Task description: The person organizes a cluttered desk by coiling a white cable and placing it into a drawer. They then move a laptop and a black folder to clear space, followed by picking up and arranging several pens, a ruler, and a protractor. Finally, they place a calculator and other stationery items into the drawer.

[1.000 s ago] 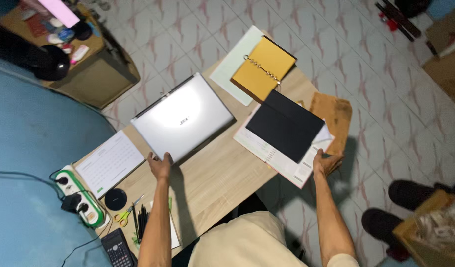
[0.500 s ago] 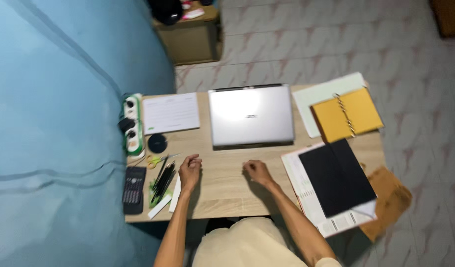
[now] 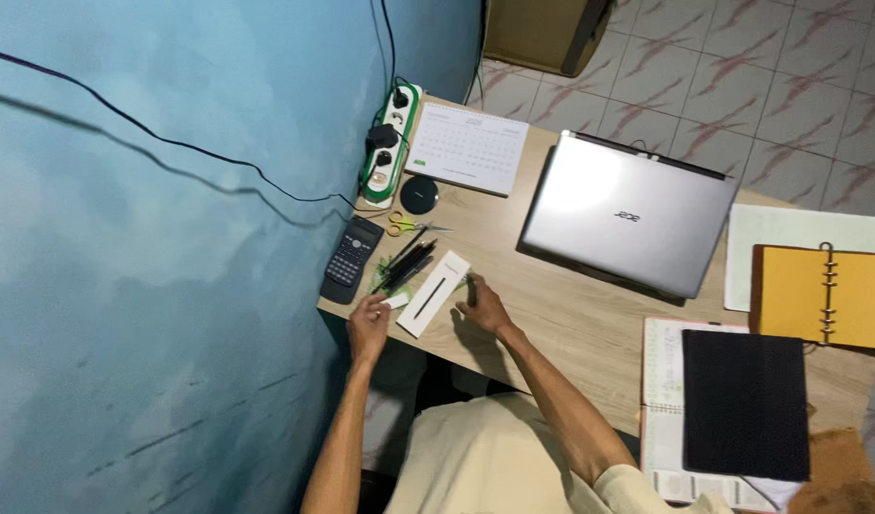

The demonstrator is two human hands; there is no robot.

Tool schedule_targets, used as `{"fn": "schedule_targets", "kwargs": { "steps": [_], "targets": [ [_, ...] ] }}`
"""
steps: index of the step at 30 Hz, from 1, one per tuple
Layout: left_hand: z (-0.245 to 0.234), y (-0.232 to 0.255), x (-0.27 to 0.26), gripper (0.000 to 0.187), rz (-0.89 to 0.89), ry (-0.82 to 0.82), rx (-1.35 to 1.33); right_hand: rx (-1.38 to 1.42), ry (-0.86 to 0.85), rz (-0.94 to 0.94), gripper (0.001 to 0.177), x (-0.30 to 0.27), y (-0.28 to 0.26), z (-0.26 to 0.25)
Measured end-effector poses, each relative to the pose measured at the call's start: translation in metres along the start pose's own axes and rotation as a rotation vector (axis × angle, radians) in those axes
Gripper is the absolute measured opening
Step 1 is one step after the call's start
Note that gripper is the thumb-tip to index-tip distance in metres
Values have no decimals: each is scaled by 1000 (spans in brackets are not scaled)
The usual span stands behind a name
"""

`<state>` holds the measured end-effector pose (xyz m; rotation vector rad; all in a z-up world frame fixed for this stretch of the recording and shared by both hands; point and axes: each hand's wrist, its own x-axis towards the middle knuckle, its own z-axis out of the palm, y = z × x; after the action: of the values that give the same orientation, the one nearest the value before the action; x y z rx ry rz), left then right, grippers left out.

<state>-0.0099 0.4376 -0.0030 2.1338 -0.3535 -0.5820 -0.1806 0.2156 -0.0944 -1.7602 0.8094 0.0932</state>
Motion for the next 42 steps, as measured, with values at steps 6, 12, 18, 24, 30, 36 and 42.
{"fn": "schedule_targets", "kwargs": {
  "steps": [6, 12, 18, 24, 30, 36, 42],
  "targets": [
    [15, 16, -5, 47, 447, -92, 440, 58, 236, 117, 90, 9, -24, 24],
    [52, 21, 14, 78, 459, -361, 660, -35, 478, 68, 76, 23, -3, 51],
    [46, 33, 16, 85, 461, -424, 494, 455, 457, 287, 66, -19, -48, 49],
    [19, -1, 27, 77, 152, -902, -163, 936, 165, 203, 56, -80, -109, 29],
    [13, -33, 38, 53, 186, -911, -368, 708, 248, 123, 30, -78, -114, 45],
    [-30, 41, 20, 44, 375, -565, -263, 554, 327, 148, 23, -81, -130, 54],
    [-46, 69, 21, 45, 495, -592, -92, 534, 285, 93, 22, -89, -131, 63]
  ]
}}
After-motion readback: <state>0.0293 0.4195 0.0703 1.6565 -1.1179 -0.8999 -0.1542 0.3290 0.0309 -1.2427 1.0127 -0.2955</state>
